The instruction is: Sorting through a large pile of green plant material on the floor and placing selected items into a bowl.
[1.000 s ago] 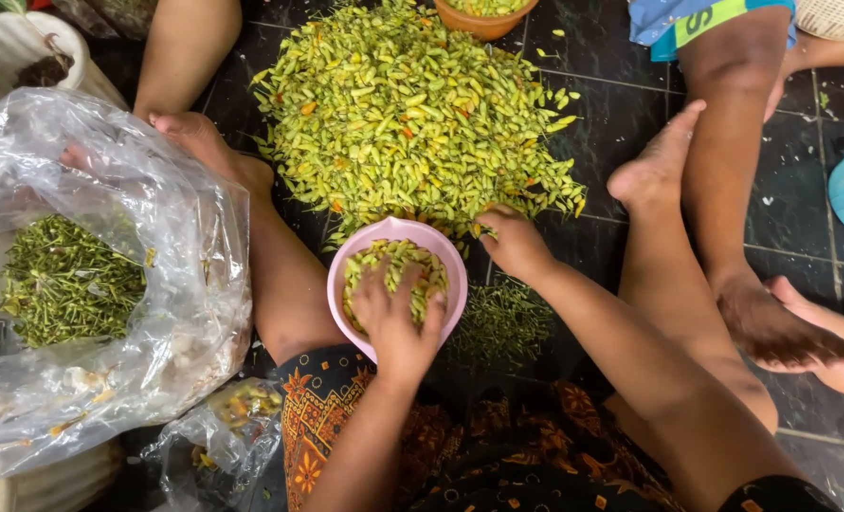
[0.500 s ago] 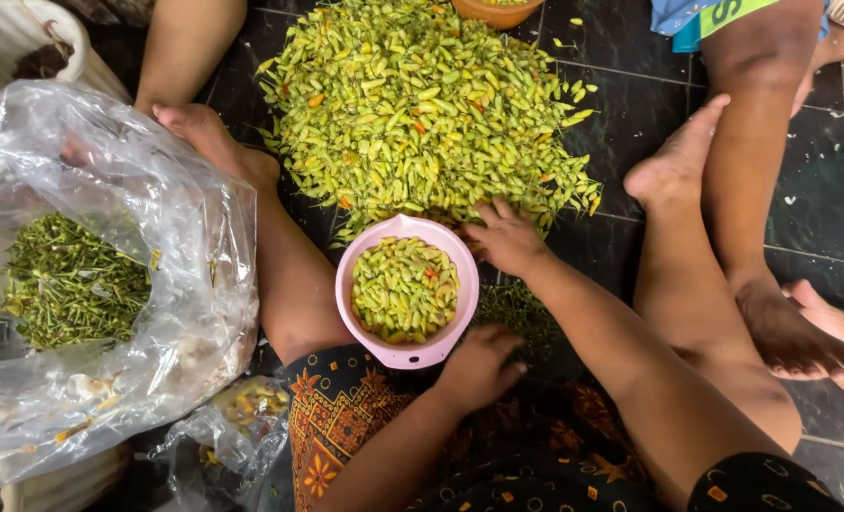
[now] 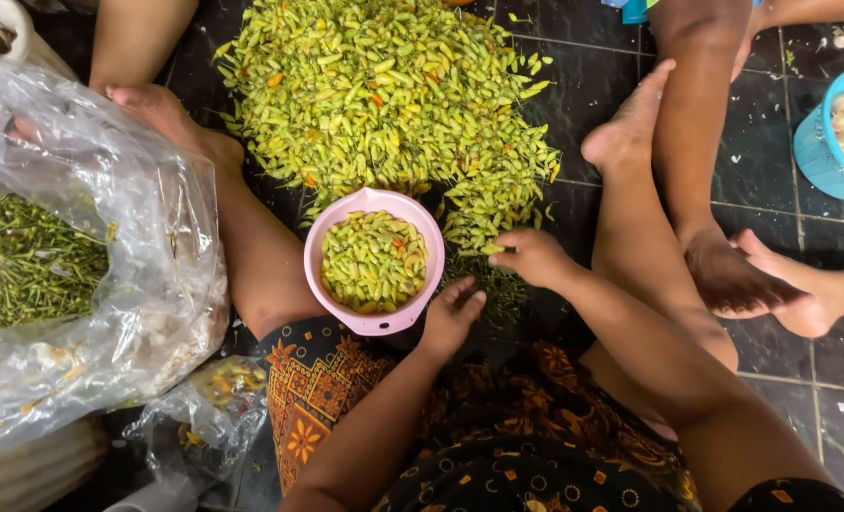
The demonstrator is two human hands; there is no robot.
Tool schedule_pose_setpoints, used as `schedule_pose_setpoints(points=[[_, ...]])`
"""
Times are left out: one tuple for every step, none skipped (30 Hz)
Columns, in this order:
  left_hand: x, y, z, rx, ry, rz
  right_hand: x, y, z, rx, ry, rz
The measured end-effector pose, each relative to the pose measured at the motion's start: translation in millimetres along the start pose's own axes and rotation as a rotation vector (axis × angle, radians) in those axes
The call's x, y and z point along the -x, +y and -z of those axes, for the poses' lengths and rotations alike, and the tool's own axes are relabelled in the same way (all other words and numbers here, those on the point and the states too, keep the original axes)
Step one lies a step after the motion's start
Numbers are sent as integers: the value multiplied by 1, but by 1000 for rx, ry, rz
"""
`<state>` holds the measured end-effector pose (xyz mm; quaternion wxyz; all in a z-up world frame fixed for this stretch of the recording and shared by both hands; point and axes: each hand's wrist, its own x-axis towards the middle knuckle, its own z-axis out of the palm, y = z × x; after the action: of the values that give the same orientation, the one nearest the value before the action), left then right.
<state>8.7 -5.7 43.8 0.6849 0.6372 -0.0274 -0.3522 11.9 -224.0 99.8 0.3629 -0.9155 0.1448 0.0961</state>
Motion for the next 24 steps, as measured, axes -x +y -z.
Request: schedule_pose_setpoints(points=[[2, 0, -5, 0, 1, 4, 9, 7, -12, -2, -3, -2], [3, 1, -9, 117, 36, 36, 17, 13, -24, -20, -48, 26], [3, 2, -14, 234, 71, 66, 26, 20, -35, -39, -92, 54], [8, 5, -16, 234, 70, 69, 31, 17, -42, -40, -92, 51], [12, 8, -18, 299, 110, 121, 37, 15, -48, 3, -98, 127], [17, 10, -20, 362, 151, 173, 42, 12, -55, 44, -102, 203], [16, 8, -20, 360, 150, 176, 49, 1, -51, 42, -102, 200], [16, 5, -19, 357, 172, 175, 56, -10, -48, -23, -152, 166], [16, 3, -18, 354, 195, 174, 63, -22, -44, -88, -202, 132], [13, -6, -15, 351, 195, 178, 62, -9, -48, -91, -203, 130], [10, -14, -12, 353, 181, 184, 61, 3, -51, -156, -229, 69], [5, -21, -10, 357, 165, 187, 59, 16, -54, -219, -254, 9], [4, -23, -9, 355, 165, 187, 59, 15, -51, -220, -253, 9], [4, -25, -7, 327, 157, 173, 58, 15, -48, -223, -255, -23], [3, -27, -6, 299, 148, 160, 58, 14, -45, -226, -256, -56], [2, -27, -6, 297, 146, 160, 57, 19, -48, -227, -253, -57], [1, -28, -6, 268, 140, 155, 56, 23, -51, -234, -234, -78], [0, -29, -5, 240, 135, 150, 55, 27, -53, -239, -216, -98], [5, -24, -5, 239, 134, 150, 61, 14, -45, -240, -215, -98], [10, -20, -5, 26, 151, -14, 67, 0, -37, -96, -221, -112], [14, -15, -6, -187, 167, -177, 73, -14, -29, 48, -226, -126], [17, -13, -9, -190, 166, -178, 72, -12, -31, 46, -225, -126], [20, -10, -12, -238, 189, -219, 71, -10, -34, 174, -172, -114], [21, -7, -15, -287, 210, -263, 69, -9, -35, 301, -114, -103]])
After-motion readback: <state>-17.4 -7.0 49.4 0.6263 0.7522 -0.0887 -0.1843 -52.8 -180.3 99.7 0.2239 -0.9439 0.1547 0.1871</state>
